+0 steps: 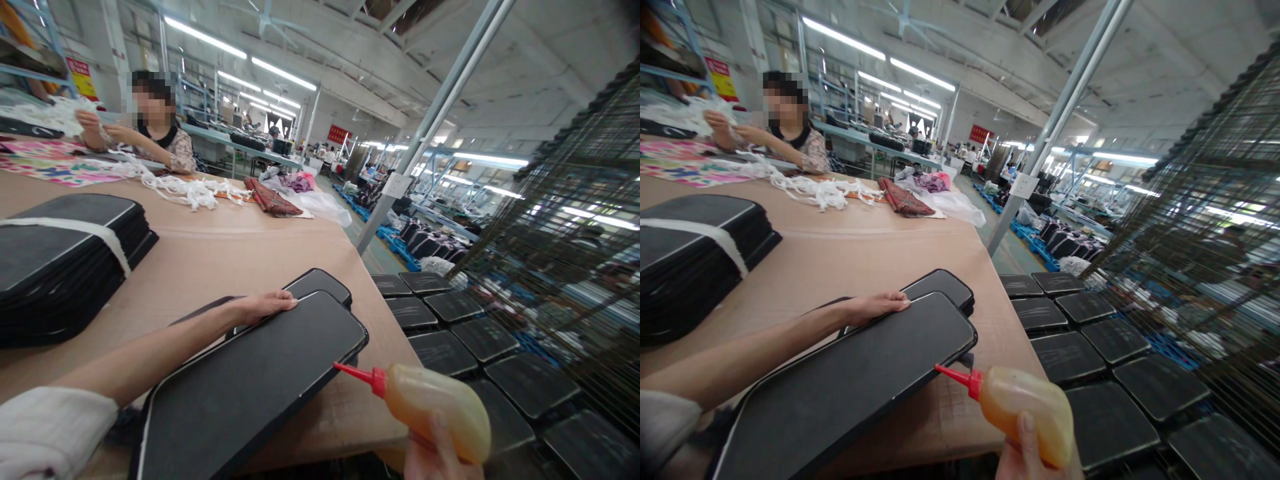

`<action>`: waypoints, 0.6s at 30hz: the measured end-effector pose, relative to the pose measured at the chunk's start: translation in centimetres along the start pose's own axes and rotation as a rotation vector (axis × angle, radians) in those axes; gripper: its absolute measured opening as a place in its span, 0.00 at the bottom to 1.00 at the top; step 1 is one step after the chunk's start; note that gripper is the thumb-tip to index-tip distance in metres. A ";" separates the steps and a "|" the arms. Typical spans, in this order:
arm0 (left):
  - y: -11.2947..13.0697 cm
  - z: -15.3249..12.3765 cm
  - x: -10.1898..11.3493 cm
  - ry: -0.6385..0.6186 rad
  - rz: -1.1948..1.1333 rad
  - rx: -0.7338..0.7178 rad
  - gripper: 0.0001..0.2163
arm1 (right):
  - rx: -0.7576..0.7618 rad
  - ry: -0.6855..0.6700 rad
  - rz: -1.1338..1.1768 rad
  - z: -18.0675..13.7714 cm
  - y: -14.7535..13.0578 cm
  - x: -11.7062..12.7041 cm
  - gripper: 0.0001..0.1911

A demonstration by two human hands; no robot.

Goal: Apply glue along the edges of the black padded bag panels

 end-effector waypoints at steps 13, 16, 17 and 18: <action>0.4 1.5 -1.0 0.003 -0.023 0.028 0.23 | 0.331 0.066 -0.074 0.1 -3.7 0.1 0.05; 0.6 2.0 -1.3 0.018 -0.024 0.029 0.23 | 0.392 0.066 -0.098 -0.2 -3.3 0.2 0.06; 0.7 2.1 -1.4 0.028 -0.027 0.032 0.24 | 0.419 0.062 -0.094 -0.3 -2.9 0.2 0.07; 0.8 2.3 -1.5 0.034 -0.031 0.037 0.24 | 0.445 0.056 -0.084 -0.3 -2.6 0.3 0.08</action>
Point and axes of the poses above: each hand's wrist, its own z-axis towards the middle knuckle, its own x-axis out of the back of the hand, y = z × x, the point moved 4 cm from there along z, towards the middle knuckle, and after that the axes turned 11 degrees about y, right-handed, at the moved point
